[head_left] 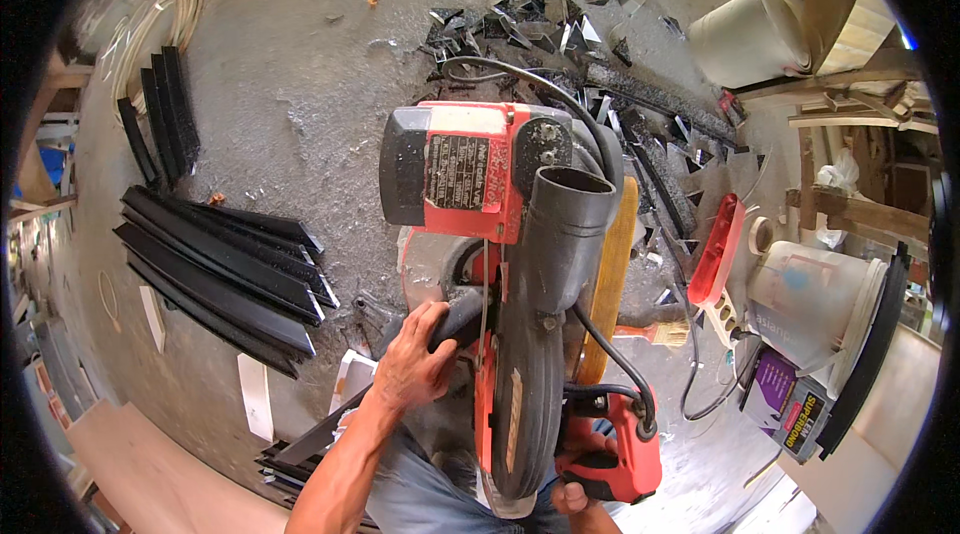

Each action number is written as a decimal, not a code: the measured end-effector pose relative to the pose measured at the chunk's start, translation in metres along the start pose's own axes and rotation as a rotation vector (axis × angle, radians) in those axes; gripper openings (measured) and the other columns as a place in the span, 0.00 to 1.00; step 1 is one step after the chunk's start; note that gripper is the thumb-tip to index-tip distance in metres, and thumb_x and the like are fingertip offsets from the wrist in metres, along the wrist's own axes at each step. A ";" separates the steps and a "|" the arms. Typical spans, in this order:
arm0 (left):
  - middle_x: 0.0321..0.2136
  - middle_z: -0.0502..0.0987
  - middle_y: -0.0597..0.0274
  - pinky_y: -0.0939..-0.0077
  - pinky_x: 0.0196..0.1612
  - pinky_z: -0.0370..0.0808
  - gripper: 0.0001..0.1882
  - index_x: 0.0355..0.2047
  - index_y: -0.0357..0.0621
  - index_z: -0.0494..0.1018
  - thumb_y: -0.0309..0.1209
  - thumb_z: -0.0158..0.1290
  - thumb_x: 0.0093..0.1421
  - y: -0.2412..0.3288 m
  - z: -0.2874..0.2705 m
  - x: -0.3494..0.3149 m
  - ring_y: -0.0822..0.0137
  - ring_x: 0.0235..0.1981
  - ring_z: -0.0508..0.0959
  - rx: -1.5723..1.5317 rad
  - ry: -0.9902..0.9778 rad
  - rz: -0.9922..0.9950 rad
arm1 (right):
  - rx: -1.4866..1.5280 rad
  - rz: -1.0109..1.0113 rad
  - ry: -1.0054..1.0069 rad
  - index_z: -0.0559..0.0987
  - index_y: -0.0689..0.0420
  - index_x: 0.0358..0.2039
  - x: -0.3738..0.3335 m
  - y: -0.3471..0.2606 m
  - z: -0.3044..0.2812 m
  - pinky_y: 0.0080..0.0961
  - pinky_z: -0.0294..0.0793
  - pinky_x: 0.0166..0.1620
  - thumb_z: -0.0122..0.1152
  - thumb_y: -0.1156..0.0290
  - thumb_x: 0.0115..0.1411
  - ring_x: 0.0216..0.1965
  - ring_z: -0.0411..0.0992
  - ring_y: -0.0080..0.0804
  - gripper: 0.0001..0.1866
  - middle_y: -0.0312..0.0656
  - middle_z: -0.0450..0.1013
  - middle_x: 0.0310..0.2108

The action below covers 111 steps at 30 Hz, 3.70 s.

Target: The person uses a miter saw to cut several pieces of black molding, handling them one at a time and placing them in a pile.

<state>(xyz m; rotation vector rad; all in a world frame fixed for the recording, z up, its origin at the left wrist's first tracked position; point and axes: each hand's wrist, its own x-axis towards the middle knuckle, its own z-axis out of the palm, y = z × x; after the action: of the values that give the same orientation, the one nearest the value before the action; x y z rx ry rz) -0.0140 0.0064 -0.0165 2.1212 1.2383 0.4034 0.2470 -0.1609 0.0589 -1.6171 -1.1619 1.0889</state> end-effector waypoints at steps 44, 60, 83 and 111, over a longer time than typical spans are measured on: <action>0.45 0.73 0.42 0.46 0.37 0.76 0.33 0.50 0.46 0.67 0.41 0.68 0.47 0.015 0.007 0.019 0.36 0.38 0.78 0.005 0.029 -0.650 | -0.252 0.333 -0.201 0.71 0.63 0.52 0.030 -0.046 -0.009 0.34 0.74 0.47 0.65 0.74 0.45 0.46 0.71 0.42 0.31 0.48 0.70 0.46; 0.41 0.77 0.45 0.44 0.44 0.77 0.32 0.52 0.55 0.66 0.35 0.65 0.45 0.024 -0.004 0.025 0.39 0.42 0.80 0.046 -0.072 -0.839 | 0.042 0.176 0.179 0.65 0.69 0.54 0.060 -0.106 0.013 0.28 0.75 0.44 0.54 0.82 0.44 0.38 0.74 0.31 0.32 0.50 0.71 0.46; 0.45 0.74 0.40 0.48 0.47 0.78 0.38 0.56 0.53 0.66 0.36 0.67 0.44 0.024 -0.008 0.028 0.38 0.44 0.79 -0.023 -0.111 -0.900 | 0.415 0.232 0.289 0.72 0.60 0.39 0.076 -0.126 0.019 0.28 0.73 0.33 0.41 0.32 0.65 0.28 0.71 0.33 0.37 0.41 0.71 0.27; 0.42 0.74 0.39 0.50 0.44 0.79 0.35 0.54 0.53 0.68 0.35 0.66 0.43 0.020 0.002 0.020 0.40 0.42 0.80 0.011 -0.027 -0.839 | 0.571 0.283 0.341 0.73 0.61 0.35 0.094 -0.146 0.016 0.24 0.69 0.25 0.43 0.35 0.66 0.20 0.67 0.28 0.35 0.40 0.69 0.23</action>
<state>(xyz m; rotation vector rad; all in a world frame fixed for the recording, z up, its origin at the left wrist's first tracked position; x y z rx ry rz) 0.0103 0.0155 -0.0054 1.4170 1.9510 -0.0097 0.2159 -0.0363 0.1775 -1.4482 -0.3553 1.1330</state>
